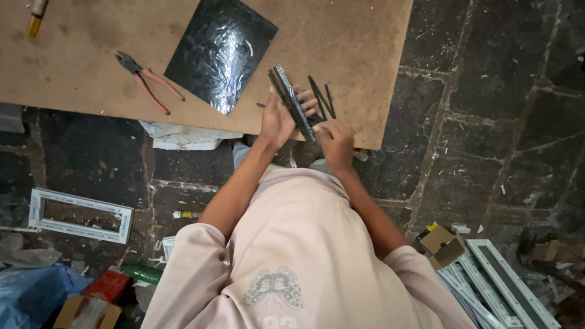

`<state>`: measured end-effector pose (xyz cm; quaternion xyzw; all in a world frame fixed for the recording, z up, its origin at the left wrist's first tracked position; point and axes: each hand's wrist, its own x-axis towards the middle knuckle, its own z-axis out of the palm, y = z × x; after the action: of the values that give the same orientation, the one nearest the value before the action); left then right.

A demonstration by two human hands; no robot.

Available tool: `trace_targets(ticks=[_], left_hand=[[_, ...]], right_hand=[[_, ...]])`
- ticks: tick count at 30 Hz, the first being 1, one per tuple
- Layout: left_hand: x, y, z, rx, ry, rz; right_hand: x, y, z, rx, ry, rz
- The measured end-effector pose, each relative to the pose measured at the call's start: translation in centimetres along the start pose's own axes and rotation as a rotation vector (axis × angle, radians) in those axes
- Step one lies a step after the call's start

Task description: The person gathers long dark strips from a workbench, aligns them into a bundle by hand, and taps the ends square. They then carry the bundled strips across the workshop, pick up a small item from a cluttered table, and hold the bundle while standing near the bench.

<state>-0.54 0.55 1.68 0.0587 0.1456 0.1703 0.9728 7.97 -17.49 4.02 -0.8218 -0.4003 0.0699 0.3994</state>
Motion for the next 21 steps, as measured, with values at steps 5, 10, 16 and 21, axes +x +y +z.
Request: trace_targets(ticks=[5,10,16,21], left_hand=[[-0.8,1.1,-0.4,0.053,-0.022,0.035],[-0.5,1.9,-0.2,0.092,0.072,0.041],[-0.3,1.6,-0.2,0.079,0.052,0.034],[-0.6,1.3,-0.4,0.148,0.087,0.036]], right_hand=[[-1.1,5.1,-1.7,-0.085,0.078,0.445],[-2.5,6.2,-1.9,-0.516,-0.03,0.19],[-2.2,5.8,-1.2,-0.441,-0.078,0.258],[-1.8,6.5,-1.9,-0.441,0.03,0.141]])
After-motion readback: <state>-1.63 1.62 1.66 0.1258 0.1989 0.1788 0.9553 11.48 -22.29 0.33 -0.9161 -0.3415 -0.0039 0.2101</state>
